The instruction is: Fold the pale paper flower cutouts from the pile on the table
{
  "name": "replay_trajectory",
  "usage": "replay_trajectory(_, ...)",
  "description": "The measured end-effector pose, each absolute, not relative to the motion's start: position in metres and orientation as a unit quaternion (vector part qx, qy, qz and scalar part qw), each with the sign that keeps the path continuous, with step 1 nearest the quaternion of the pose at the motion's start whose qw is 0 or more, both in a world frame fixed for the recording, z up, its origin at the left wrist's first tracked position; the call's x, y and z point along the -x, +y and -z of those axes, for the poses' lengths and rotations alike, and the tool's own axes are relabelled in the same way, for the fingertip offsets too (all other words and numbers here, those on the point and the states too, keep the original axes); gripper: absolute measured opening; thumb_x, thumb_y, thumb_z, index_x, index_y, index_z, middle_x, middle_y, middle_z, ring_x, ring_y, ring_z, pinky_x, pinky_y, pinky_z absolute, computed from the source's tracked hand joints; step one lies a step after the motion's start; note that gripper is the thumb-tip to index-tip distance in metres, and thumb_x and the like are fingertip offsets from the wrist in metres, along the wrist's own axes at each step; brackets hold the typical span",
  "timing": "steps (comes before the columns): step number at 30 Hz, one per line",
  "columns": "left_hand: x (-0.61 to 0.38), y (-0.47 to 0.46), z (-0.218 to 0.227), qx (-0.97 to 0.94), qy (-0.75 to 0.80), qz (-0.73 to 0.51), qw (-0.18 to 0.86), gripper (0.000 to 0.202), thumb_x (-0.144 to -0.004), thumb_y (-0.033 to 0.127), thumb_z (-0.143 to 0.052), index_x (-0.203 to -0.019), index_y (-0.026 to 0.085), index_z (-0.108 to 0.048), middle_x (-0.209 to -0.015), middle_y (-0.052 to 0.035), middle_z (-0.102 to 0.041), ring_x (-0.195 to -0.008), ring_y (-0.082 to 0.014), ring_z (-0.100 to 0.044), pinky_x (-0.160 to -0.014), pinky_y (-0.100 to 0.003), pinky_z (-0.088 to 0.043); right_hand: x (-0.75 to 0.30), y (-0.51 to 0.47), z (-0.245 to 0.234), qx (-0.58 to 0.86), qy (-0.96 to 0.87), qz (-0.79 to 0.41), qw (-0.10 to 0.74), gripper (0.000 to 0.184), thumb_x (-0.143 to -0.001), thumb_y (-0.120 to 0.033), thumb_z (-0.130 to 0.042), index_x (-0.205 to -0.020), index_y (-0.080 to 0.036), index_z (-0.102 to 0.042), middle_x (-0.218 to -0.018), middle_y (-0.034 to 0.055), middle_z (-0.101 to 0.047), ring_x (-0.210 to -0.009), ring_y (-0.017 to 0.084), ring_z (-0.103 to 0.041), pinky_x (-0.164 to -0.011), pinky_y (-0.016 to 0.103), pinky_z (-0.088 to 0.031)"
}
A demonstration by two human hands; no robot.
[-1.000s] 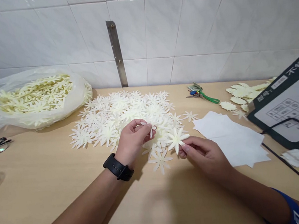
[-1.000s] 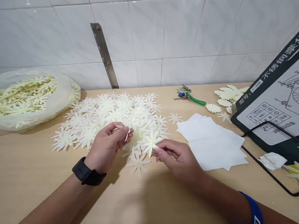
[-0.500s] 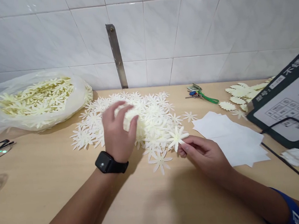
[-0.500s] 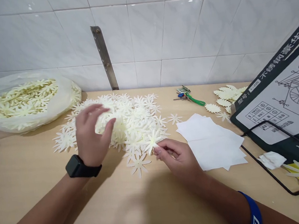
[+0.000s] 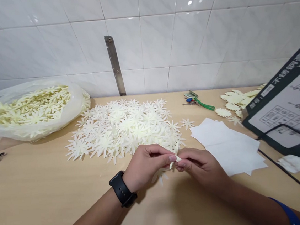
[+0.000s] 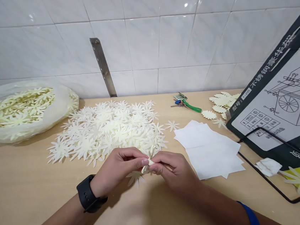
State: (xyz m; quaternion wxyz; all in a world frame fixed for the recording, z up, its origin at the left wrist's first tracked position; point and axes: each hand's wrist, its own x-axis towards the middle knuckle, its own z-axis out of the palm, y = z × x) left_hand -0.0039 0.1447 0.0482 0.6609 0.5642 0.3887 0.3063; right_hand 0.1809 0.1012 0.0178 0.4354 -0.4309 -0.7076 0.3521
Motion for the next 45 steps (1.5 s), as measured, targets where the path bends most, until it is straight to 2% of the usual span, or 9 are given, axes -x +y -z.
replay_trajectory(13,0.003,0.144,-0.051,-0.539,0.368,-0.309,0.692,0.020,-0.068,0.030,-0.078,-0.066,0.010,-0.073,-0.062,-0.0049,-0.066,-0.060,-0.0115,-0.056,-0.062,-0.025,-0.045,-0.183,0.102,-0.017,0.416,-0.706,-0.380,0.430,0.030,-0.092,-0.037,-0.054,-0.073,-0.018,-0.066,-0.066,0.0035,-0.064,-0.062,0.016,-0.059,-0.060,0.026,-0.046)
replay_trajectory(26,0.000,0.143,-0.053,-0.500,0.364,-0.317,0.720,0.029,-0.060,0.037,-0.083,-0.064,0.011,-0.072,-0.061,-0.0043,-0.066,-0.060,-0.0140,-0.061,-0.067,-0.030,-0.051,-0.181,0.099,-0.021,0.422,-0.693,-0.399,0.428,0.025,-0.091,-0.031,-0.056,-0.072,-0.019,-0.066,-0.066,0.0030,-0.066,-0.063,0.016,-0.062,-0.062,0.026,-0.049)
replay_trajectory(33,0.000,0.143,-0.048,-0.489,0.354,-0.326,0.727,0.030,-0.065,0.037,-0.081,-0.066,0.010,-0.070,-0.060,-0.0032,-0.064,-0.059,-0.0111,-0.057,-0.065,-0.026,-0.048,-0.179,0.099,-0.022,0.434,-0.687,-0.393,0.429,0.024,-0.092,-0.030,-0.053,-0.075,-0.019,-0.066,-0.070,0.0038,-0.066,-0.066,0.016,-0.062,-0.063,0.025,-0.050)
replay_trajectory(37,-0.002,0.140,-0.045,-0.536,0.362,-0.334,0.686,0.028,-0.074,0.039,-0.073,-0.077,0.011,-0.071,-0.068,-0.0048,-0.065,-0.064,-0.0123,-0.057,-0.067,-0.026,-0.047,-0.179,0.101,-0.021,0.469,-0.660,-0.391,0.437,0.024,-0.091,-0.031,-0.053,-0.074,-0.019,-0.065,-0.069,0.0031,-0.066,-0.067,0.017,-0.062,-0.063,0.024,-0.050)
replay_trajectory(40,-0.003,0.135,-0.044,-0.611,0.392,-0.346,0.595,0.027,-0.071,0.035,-0.076,-0.089,0.015,-0.073,-0.084,-0.0072,-0.070,-0.076,-0.0170,-0.062,-0.071,-0.027,-0.049,-0.179,0.103,-0.019,0.493,-0.648,-0.379,0.439,0.024,-0.090,-0.031,-0.053,-0.073,-0.019,-0.063,-0.069,0.0027,-0.064,-0.067,0.017,-0.060,-0.062,0.025,-0.049)
replay_trajectory(43,-0.003,0.133,-0.048,-0.658,0.410,-0.369,0.513,0.017,-0.077,0.033,-0.069,-0.082,0.018,-0.075,-0.088,-0.0077,-0.071,-0.082,-0.0192,-0.063,-0.070,-0.027,-0.049,-0.180,0.102,-0.017,0.494,-0.647,-0.379,0.439,0.023,-0.091,-0.031,-0.053,-0.073,-0.019,-0.062,-0.069,0.0024,-0.063,-0.068,0.017,-0.059,-0.063,0.025,-0.048)
replay_trajectory(45,-0.002,0.134,-0.052,-0.656,0.421,-0.377,0.499,0.020,-0.081,0.032,-0.063,-0.073,0.018,-0.074,-0.083,-0.0076,-0.071,-0.079,-0.0187,-0.062,-0.067,-0.026,-0.048,-0.180,0.102,-0.015,0.491,-0.646,-0.386,0.439,0.023,-0.091,-0.031,-0.053,-0.073,-0.019,-0.062,-0.069,0.0023,-0.063,-0.068,0.017,-0.059,-0.064,0.025,-0.048)
